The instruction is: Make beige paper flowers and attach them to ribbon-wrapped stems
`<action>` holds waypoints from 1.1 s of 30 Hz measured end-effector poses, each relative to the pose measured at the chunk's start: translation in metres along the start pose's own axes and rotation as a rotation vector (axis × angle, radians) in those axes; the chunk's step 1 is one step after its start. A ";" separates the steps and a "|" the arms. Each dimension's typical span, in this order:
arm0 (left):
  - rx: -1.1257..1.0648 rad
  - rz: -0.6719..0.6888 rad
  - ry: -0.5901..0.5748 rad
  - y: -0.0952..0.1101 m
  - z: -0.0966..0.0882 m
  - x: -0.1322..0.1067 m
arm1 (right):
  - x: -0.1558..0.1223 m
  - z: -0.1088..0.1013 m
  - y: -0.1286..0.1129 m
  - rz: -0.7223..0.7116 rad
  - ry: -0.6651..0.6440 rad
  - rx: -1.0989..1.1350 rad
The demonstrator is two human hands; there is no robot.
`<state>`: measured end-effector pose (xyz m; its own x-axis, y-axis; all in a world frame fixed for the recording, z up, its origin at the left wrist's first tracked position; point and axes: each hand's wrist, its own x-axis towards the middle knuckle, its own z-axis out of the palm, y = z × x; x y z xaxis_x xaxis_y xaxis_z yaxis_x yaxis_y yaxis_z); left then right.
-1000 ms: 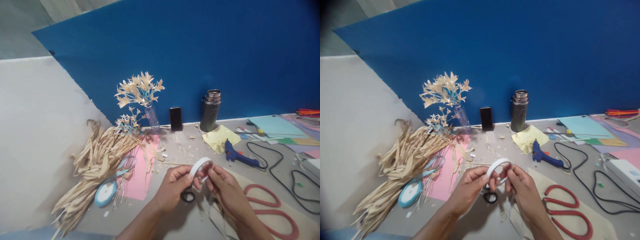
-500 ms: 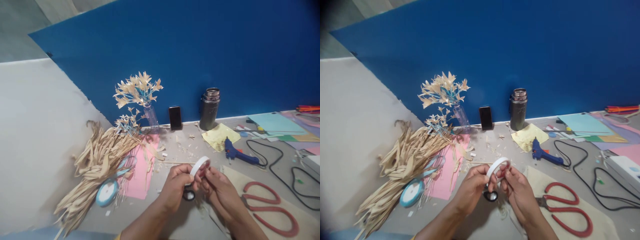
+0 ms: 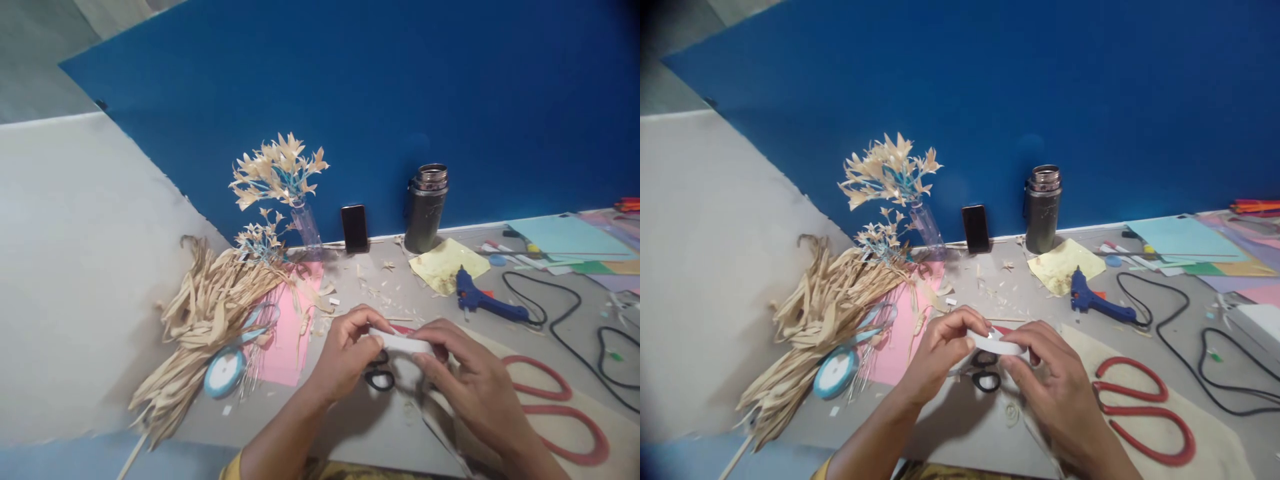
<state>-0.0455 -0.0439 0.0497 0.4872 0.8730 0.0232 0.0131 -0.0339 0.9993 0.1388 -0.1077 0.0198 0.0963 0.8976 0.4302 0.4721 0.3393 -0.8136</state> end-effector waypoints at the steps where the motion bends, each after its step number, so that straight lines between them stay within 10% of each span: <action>1: 0.051 0.030 0.012 0.001 0.001 -0.001 | 0.000 0.003 0.000 -0.029 0.024 -0.015; 10: 0.113 -0.019 0.011 0.000 0.006 -0.004 | 0.002 0.005 -0.003 -0.115 0.066 -0.041; 33: -0.265 -0.282 -0.076 -0.015 0.024 -0.010 | -0.007 0.003 0.005 0.206 -0.170 0.182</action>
<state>-0.0293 -0.0635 0.0343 0.5602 0.7913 -0.2451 -0.0654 0.3372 0.9391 0.1380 -0.1108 0.0113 0.0187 0.9816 0.1902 0.2923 0.1766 -0.9399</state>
